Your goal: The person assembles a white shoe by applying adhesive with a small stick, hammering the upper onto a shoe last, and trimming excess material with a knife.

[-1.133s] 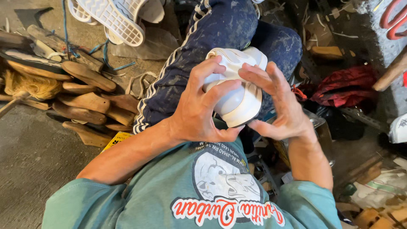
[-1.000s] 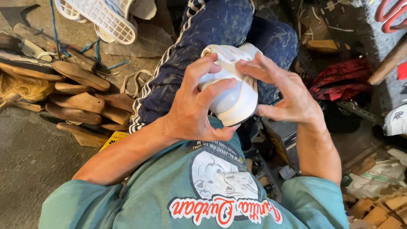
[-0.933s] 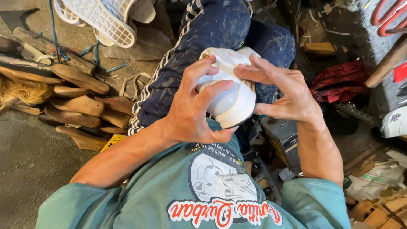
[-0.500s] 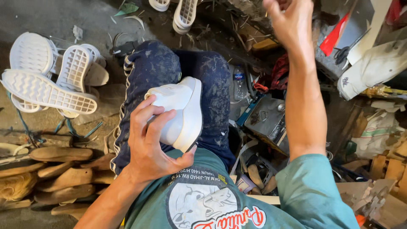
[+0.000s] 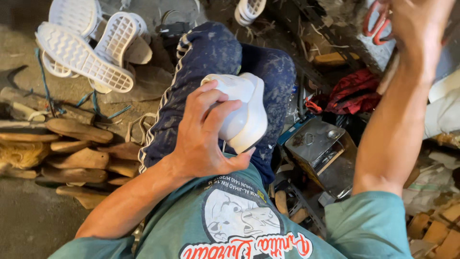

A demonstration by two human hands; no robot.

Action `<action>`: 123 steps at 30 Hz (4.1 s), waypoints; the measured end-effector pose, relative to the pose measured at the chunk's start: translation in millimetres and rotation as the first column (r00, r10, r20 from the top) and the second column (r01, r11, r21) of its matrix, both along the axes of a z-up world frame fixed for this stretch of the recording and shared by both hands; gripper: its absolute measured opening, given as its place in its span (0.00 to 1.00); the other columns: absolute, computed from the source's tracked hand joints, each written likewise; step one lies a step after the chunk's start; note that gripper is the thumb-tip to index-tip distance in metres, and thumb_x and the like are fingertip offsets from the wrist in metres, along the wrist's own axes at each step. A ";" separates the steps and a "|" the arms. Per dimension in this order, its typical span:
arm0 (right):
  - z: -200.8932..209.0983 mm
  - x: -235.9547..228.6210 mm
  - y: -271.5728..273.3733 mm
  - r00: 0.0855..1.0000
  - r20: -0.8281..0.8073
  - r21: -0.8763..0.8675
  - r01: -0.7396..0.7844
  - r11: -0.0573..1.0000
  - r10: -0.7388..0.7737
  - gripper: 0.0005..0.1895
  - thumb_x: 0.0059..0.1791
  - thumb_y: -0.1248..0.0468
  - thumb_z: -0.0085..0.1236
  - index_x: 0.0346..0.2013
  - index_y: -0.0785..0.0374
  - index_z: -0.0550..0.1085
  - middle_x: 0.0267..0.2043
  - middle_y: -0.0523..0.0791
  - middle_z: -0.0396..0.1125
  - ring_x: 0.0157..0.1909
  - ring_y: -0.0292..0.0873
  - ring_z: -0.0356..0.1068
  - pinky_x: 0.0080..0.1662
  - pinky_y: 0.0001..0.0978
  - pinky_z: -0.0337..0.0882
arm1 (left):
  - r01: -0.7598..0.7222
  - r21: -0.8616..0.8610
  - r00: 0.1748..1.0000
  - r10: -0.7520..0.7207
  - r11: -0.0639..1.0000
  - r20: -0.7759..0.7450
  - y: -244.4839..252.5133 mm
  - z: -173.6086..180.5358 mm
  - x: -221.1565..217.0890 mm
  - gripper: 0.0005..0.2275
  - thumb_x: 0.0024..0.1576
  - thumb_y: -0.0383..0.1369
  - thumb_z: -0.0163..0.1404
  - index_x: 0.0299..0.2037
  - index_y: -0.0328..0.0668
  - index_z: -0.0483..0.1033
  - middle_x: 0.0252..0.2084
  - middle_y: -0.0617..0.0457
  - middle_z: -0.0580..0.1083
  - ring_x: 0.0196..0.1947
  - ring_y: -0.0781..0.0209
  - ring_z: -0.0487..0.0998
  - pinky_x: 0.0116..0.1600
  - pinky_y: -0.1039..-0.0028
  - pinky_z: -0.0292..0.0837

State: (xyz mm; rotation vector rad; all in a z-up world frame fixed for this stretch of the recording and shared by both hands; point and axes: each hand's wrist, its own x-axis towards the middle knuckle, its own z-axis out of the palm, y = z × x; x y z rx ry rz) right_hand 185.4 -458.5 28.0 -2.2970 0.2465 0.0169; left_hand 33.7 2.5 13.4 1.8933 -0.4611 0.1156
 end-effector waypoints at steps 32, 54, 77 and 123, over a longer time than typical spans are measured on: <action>81.1 -155.8 252.9 0.575 0.263 -0.333 -0.699 0.632 0.775 0.16 0.59 0.62 0.37 0.38 0.68 0.72 0.32 0.51 0.72 0.29 0.52 0.73 0.33 0.41 0.72 | 0.004 -0.006 1.000 -0.004 1.000 -0.008 -12.6 10.8 5.1 0.30 0.51 0.50 0.60 0.55 0.34 0.70 0.53 0.39 0.66 0.59 0.30 0.68 0.65 0.44 0.70; 60.8 -156.3 253.1 0.665 0.382 -0.214 -0.612 0.761 0.642 0.17 0.61 0.63 0.34 0.35 0.69 0.68 0.26 0.50 0.70 0.24 0.49 0.70 0.29 0.40 0.72 | 0.024 -0.063 1.000 -0.024 0.998 0.006 -5.4 3.7 0.0 0.30 0.55 0.52 0.55 0.56 0.34 0.67 0.53 0.37 0.65 0.61 0.26 0.67 0.66 0.39 0.69; 14.5 -165.1 261.1 0.824 0.455 0.296 -0.497 0.815 0.338 0.19 0.61 0.61 0.36 0.30 0.68 0.66 0.20 0.49 0.66 0.18 0.47 0.67 0.24 0.37 0.67 | 0.052 -0.090 0.998 -0.048 0.995 0.042 10.6 -9.0 -8.9 0.23 0.55 0.46 0.53 0.53 0.36 0.70 0.50 0.40 0.65 0.60 0.24 0.69 0.64 0.41 0.75; -11.5 -196.7 282.3 0.945 0.286 0.329 -0.250 0.911 0.156 0.21 0.60 0.61 0.37 0.30 0.71 0.71 0.26 0.50 0.70 0.25 0.51 0.71 0.31 0.40 0.71 | 0.155 0.246 0.973 -0.191 0.957 0.130 58.4 -33.6 -38.7 0.25 0.62 0.57 0.41 0.54 0.46 0.71 0.53 0.47 0.74 0.58 0.39 0.73 0.66 0.43 0.64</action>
